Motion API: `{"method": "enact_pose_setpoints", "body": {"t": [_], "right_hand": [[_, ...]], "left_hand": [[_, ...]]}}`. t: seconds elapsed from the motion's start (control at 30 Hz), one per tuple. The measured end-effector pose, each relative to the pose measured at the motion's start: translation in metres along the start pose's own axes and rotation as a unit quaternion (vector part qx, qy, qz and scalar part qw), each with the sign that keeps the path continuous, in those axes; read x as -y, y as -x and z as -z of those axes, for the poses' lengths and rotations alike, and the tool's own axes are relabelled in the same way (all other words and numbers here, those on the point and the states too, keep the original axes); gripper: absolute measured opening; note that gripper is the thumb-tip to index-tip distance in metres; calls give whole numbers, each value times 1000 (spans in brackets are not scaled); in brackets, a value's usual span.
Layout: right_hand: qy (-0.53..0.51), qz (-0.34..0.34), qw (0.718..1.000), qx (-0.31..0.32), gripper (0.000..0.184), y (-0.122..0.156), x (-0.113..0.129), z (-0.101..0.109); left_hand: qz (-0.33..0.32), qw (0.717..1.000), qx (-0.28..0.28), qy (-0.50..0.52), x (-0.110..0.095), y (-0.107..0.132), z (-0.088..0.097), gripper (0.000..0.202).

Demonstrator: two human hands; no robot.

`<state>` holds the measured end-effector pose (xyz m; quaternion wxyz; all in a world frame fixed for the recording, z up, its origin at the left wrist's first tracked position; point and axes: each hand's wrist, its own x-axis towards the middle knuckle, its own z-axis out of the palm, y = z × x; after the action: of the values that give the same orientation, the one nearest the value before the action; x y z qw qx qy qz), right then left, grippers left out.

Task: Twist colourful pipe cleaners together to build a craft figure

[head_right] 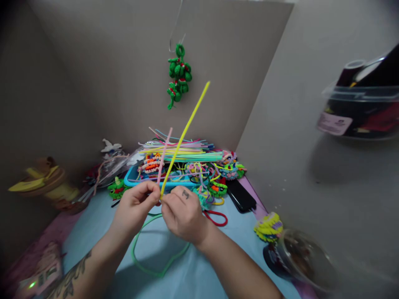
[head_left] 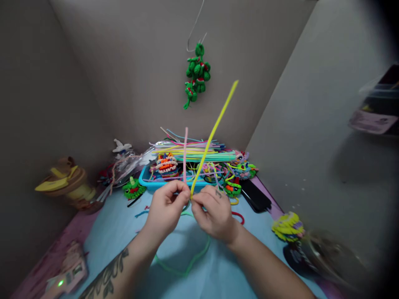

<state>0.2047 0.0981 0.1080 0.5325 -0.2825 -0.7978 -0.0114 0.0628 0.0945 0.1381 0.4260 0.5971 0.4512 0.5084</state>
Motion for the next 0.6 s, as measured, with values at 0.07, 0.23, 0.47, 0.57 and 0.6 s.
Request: {"method": "enact_pose_setpoints", "body": {"t": [0.07,0.23,0.47,0.57,0.6], "right_hand": [[24,25,999,14,10,1,-6,0],[-67,-92,993,-20,12,-9,-8,4],[-149,-214,966,6,17,-16,-1,13],[-181,-234,955,38,17,-16,-2,16],[-192,-238,951,48,17,-17,-2,16]], "left_hand": [[7,1000,3,-6,1,-2,0,16],[-84,993,-11,-85,4,-6,4,11],[-315,920,1,-234,3,-6,15,16],[-358,894,10,-268,0,-7,20,19],[-372,885,8,-280,-1,-8,22,19]]}}
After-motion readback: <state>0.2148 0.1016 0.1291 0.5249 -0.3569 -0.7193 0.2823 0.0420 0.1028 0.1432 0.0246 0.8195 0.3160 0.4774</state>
